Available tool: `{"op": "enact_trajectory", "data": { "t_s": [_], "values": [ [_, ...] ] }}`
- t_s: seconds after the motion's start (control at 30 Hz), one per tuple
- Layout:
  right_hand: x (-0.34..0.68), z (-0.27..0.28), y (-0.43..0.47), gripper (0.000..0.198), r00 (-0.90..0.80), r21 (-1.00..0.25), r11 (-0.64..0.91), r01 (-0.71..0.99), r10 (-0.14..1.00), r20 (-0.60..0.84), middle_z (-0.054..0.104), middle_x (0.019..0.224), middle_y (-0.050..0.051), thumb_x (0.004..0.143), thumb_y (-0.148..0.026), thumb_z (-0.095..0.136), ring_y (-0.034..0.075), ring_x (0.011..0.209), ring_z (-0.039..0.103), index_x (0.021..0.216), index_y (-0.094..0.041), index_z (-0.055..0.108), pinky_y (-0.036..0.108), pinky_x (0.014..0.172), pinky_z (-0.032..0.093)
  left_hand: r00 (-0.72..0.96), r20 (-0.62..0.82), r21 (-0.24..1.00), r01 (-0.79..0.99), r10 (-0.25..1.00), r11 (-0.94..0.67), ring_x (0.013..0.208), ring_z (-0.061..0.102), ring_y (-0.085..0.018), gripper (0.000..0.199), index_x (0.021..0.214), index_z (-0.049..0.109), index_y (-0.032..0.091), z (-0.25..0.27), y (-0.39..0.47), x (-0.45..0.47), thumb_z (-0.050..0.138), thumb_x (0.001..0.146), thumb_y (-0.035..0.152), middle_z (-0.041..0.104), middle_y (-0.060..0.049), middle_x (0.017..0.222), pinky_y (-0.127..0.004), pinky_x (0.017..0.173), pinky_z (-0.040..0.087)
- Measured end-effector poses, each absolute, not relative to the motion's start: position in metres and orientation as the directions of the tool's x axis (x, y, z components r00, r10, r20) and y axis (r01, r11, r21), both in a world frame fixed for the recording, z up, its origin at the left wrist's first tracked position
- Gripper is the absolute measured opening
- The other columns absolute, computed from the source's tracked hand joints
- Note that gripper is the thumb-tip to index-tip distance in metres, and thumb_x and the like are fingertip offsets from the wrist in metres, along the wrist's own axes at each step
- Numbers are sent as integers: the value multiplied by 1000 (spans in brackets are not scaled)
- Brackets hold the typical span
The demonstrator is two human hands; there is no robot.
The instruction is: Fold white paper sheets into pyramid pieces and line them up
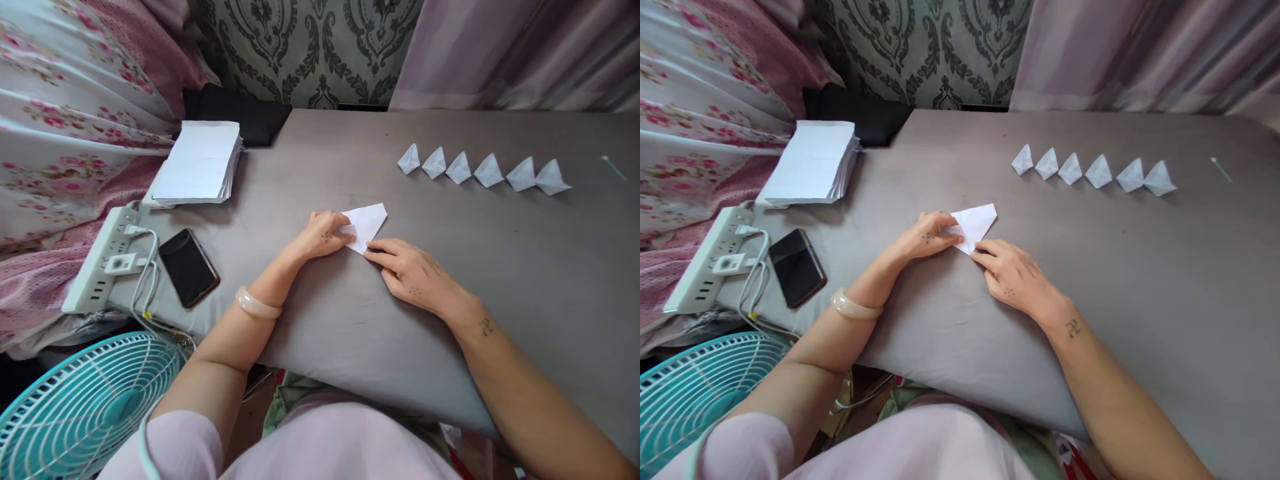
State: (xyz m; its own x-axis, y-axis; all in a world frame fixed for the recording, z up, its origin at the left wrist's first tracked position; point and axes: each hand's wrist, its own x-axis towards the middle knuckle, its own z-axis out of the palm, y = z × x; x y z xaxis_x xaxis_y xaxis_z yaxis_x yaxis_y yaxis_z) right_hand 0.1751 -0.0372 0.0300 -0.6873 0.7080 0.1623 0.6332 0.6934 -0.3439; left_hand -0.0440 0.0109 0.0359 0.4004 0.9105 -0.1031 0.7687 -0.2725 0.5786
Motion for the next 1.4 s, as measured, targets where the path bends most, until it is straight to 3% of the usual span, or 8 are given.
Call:
{"op": "enact_trajectory", "data": {
  "t_s": [0.23,0.53,0.9,1.4],
  "values": [
    [176,30,-37,47,-680,-362,678,640,719,143,62,127,7,82,-5,41,24,114,58,118,-21,66,41,95,50,367,-105,571,783,924,-246,63,42,-13,24,63,48,16,36,10,-41,57,81,30,45,3,59,-33,79,32],
    [177,34,-36,56,-655,-428,632,646,747,116,63,127,5,79,-2,40,23,113,59,129,-23,56,39,95,49,369,-115,575,782,922,-241,64,44,-13,22,64,50,16,34,12,-42,58,80,29,47,3,60,-33,79,33],
    [178,35,-41,51,-706,-311,703,639,697,123,58,133,6,83,-5,42,23,115,58,123,-27,63,39,92,51,361,-100,568,785,927,-245,60,40,-12,26,60,44,17,33,12,-42,56,78,31,43,4,56,-33,78,34],
    [176,32,-43,54,-729,-251,728,638,676,108,56,133,9,84,-5,41,24,115,55,132,-23,55,41,95,48,348,-118,568,792,930,-224,63,43,-14,25,61,45,17,35,12,-41,58,78,30,41,3,56,-33,77,33]
  ]
}}
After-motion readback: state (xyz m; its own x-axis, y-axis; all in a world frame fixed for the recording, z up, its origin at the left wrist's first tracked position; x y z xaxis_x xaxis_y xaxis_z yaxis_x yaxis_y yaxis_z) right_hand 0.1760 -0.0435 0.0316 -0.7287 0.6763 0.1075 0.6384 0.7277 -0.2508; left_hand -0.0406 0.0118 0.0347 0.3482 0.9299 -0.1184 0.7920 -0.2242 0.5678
